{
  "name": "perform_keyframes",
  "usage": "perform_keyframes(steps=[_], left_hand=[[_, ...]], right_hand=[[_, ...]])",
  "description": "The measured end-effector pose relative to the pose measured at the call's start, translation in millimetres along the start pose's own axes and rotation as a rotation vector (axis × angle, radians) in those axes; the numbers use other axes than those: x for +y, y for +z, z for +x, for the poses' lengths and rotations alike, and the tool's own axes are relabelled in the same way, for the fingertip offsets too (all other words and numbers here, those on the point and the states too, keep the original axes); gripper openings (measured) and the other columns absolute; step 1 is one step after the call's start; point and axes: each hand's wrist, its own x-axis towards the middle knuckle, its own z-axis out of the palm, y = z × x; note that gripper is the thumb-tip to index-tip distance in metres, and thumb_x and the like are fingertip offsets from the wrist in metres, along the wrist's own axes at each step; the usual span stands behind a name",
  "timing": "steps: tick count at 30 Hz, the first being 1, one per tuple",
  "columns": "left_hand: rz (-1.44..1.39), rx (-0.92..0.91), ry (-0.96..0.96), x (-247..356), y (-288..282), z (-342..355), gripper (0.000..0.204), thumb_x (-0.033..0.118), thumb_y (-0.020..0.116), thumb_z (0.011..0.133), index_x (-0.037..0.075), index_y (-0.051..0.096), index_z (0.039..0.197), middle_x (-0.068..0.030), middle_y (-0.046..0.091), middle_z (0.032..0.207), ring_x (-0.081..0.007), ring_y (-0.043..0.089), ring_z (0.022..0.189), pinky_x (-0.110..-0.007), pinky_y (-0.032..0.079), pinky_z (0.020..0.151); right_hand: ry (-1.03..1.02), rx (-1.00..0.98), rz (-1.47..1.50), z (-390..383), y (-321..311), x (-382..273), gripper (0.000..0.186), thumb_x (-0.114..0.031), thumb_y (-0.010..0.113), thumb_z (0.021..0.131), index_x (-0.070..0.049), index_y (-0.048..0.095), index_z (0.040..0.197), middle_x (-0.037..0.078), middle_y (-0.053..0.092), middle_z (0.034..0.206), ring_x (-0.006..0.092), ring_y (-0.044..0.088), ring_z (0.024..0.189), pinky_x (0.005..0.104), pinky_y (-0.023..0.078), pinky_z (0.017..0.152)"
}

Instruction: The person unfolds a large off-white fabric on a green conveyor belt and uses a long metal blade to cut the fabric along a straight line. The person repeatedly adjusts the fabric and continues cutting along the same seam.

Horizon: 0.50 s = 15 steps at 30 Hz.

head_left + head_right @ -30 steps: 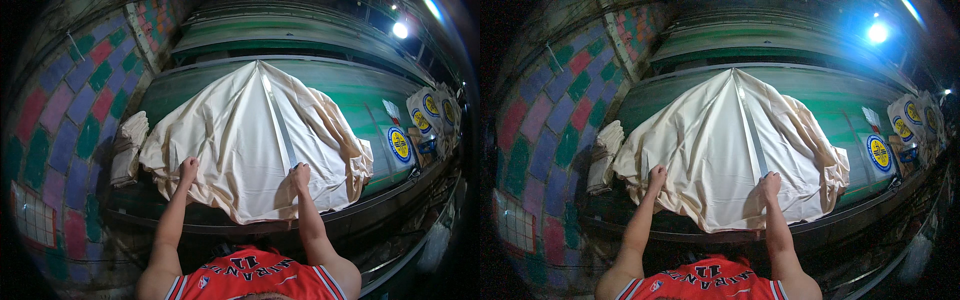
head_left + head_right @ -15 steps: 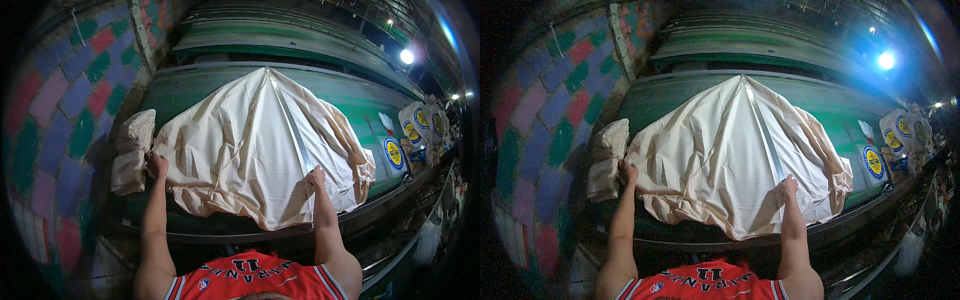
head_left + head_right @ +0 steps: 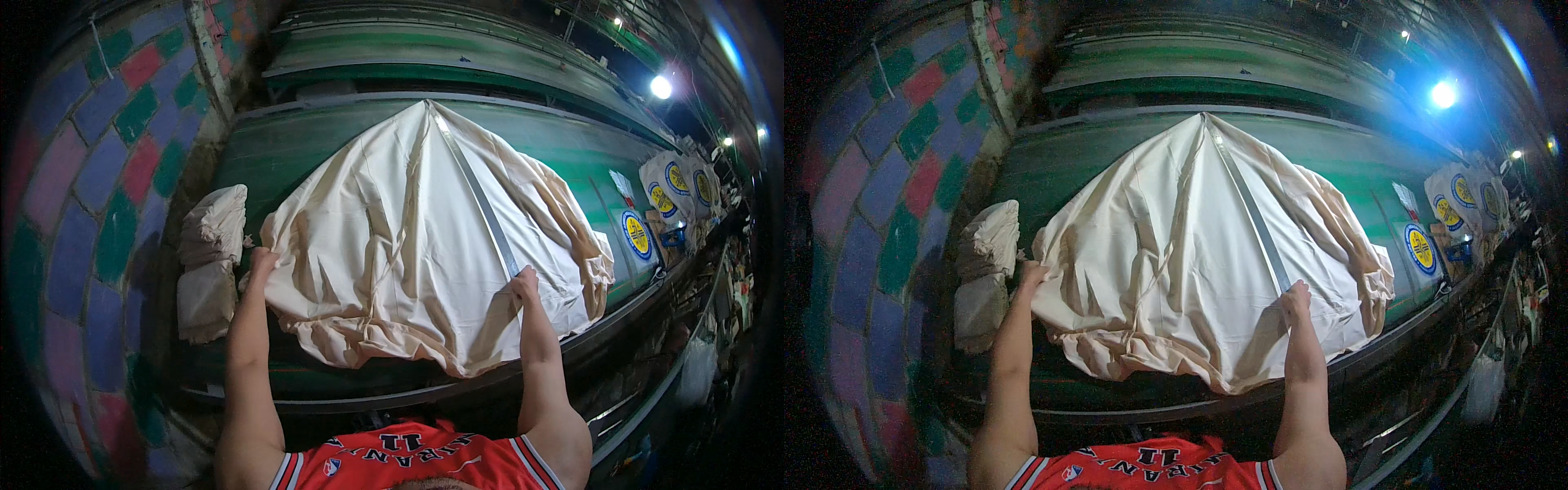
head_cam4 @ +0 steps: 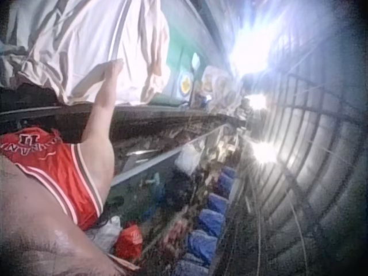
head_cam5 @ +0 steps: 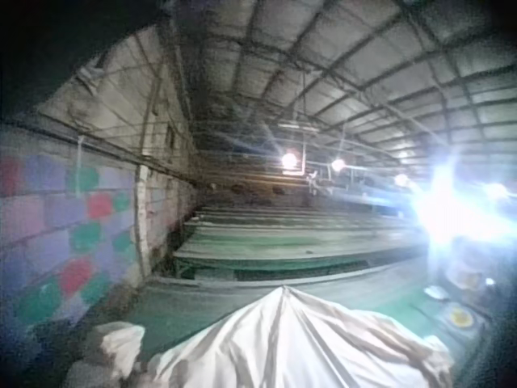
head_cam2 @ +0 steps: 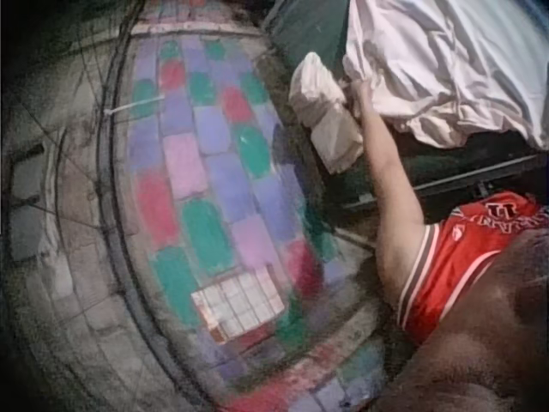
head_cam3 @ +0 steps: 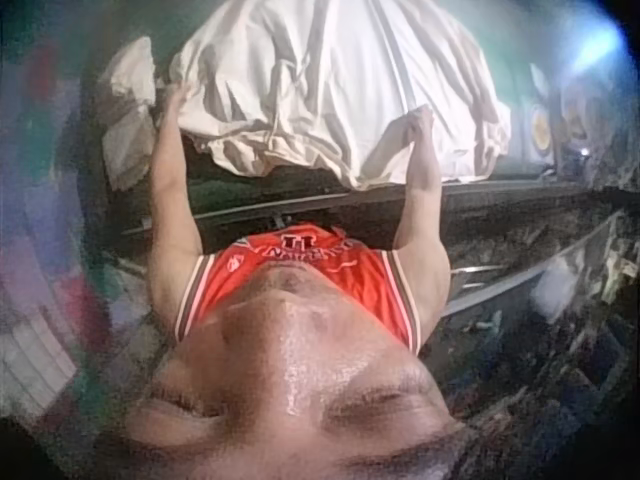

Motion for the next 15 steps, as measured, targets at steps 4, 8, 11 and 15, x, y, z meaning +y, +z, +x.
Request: perform_keyframes(steps=[4,8,11,15], left_hand=[[-0.260,0.222,0.037,27,-11,-24,0.039,0.016,0.070,0.072,0.000,0.067,0.108,-0.0175,0.068,0.105,-0.0340,0.070,0.091,-0.045,0.061,0.074],[-0.700,-0.005,-0.025,43,-26,-34,0.041,0.023,0.071,0.081,0.007,0.063,0.118,-0.0135,0.064,0.115,-0.0365,0.066,0.099,-0.055,0.059,0.074],[-1.152,-0.303,-0.308,35,-34,-27,0.046,0.034,0.068,0.086,0.010,0.061,0.124,-0.0143,0.061,0.124,-0.0364,0.062,0.110,-0.059,0.054,0.086],[-1.119,-0.332,0.051,-4,-23,-7,0.059,0.043,0.063,0.089,0.007,0.053,0.135,-0.0162,0.058,0.130,-0.0351,0.058,0.115,-0.055,0.049,0.096]], right_hand=[[-0.076,0.059,0.007,-5,2,4,0.045,-0.014,0.066,0.074,0.007,0.056,0.112,0.032,0.057,0.116,0.0480,0.059,0.109,0.0486,0.050,0.093],[-0.021,0.020,-0.017,-5,5,2,0.052,-0.016,0.074,0.077,0.001,0.052,0.121,0.025,0.054,0.122,0.0442,0.054,0.116,0.0516,0.049,0.095],[0.006,0.035,-0.033,-5,6,0,0.050,-0.016,0.072,0.078,0.000,0.052,0.121,0.025,0.054,0.121,0.0439,0.054,0.116,0.0524,0.049,0.094],[-0.029,0.083,-0.020,-12,7,0,0.042,-0.016,0.068,0.082,0.000,0.055,0.119,0.024,0.054,0.121,0.0425,0.054,0.115,0.0523,0.050,0.093]])
